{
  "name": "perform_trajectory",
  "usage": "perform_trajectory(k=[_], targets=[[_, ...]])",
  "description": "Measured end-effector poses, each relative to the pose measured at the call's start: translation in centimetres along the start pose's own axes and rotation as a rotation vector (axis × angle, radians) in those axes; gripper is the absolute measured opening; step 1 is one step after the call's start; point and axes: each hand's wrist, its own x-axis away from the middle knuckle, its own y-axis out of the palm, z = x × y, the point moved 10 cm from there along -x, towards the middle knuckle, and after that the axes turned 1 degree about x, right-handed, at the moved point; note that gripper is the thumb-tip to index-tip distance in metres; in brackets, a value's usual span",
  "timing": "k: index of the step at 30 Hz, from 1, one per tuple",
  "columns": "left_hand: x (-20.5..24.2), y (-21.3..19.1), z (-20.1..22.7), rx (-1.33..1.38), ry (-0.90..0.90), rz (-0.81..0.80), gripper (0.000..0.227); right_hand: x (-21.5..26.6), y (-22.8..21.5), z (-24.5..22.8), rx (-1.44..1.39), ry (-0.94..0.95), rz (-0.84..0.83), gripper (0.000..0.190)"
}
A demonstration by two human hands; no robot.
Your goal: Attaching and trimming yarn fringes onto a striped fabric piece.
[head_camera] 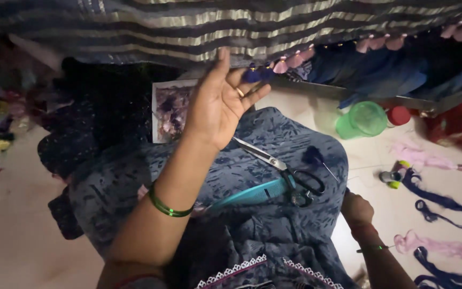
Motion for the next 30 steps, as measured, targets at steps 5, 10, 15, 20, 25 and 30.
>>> perform_trajectory(k=[5,10,15,20,25,30], targets=[[1.0,-2.2,0.2,-0.207,-0.016,0.08,0.029,-1.0,-3.9,6.9,-0.308,0.271,0.183,0.036],[3.5,-6.8,-3.5,-0.411,-0.223,0.194,0.044,-0.4,-18.5,4.5,-0.315,0.033,0.583,0.038],[7.2,-7.3,-3.9,-0.534,-0.302,0.222,0.033,-3.6,-21.8,2.9,-0.013,-0.172,0.536,0.017],[9.3,-11.4,0.6,-0.629,-0.306,0.327,0.033,-7.2,-16.7,4.3,-0.161,-0.183,0.502,0.015],[11.1,-13.1,2.1,-0.59,-0.279,0.444,0.031,-10.0,-12.9,-1.7,-0.72,-0.211,0.285,0.03],[12.3,-13.4,0.8,-0.722,-0.399,0.582,0.033,-12.2,-10.1,-7.3,-0.749,-0.595,0.296,0.056]])
